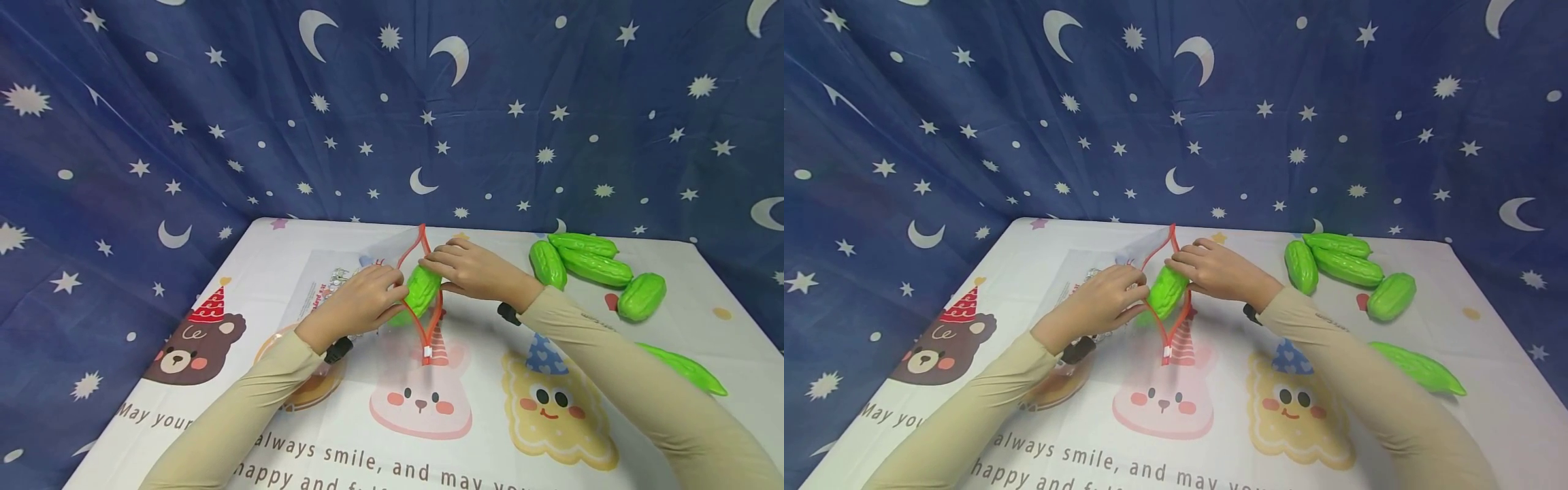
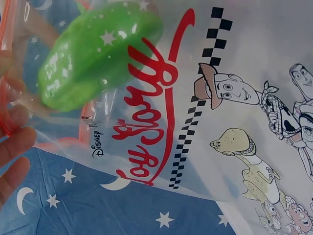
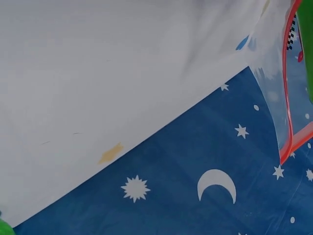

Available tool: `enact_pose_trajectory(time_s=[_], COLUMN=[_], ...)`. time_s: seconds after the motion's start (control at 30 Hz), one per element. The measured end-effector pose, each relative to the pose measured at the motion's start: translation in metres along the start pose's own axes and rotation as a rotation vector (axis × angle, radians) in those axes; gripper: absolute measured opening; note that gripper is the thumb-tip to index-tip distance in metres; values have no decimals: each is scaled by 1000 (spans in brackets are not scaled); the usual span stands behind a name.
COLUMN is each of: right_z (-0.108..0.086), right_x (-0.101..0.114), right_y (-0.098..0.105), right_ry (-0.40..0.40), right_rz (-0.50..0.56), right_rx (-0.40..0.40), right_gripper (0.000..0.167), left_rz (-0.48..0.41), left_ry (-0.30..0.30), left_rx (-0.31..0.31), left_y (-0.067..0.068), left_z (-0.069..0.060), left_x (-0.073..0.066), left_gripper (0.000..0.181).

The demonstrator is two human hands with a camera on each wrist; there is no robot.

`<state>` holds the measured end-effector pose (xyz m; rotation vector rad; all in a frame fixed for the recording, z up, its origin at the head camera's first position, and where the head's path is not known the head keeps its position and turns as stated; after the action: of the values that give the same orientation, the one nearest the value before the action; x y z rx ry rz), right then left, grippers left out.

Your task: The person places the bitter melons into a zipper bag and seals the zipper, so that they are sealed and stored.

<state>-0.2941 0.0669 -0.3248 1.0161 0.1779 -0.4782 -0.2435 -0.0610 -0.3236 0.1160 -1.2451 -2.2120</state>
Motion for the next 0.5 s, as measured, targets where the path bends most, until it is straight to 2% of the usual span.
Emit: enact_pose_trajectory(time_s=[0.3, 0.5], right_z=[11, 14], right_x=[-2, -3], right_y=[-4, -4], right_ry=[-28, -19], right_rz=[-75, -67], right_rx=[-21, -51], right_gripper=[53, 52], left_rz=[8, 45], left_ry=[-4, 21], left_rx=[-3, 24], left_y=[1, 1], left_z=[-1, -10], left_x=[-1, 7], left_gripper=[14, 15])
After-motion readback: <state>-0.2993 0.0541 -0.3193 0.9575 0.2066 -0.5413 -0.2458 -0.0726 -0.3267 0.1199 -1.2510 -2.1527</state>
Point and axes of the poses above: each hand's wrist, its own z-axis towards the middle knuckle, its own y-axis out of the back of the hand, x = y × z, the point moved 7 cm from there along z, towards the middle knuckle, and after that the axes turned 8 degrees about -x, right-handed, at the moved point
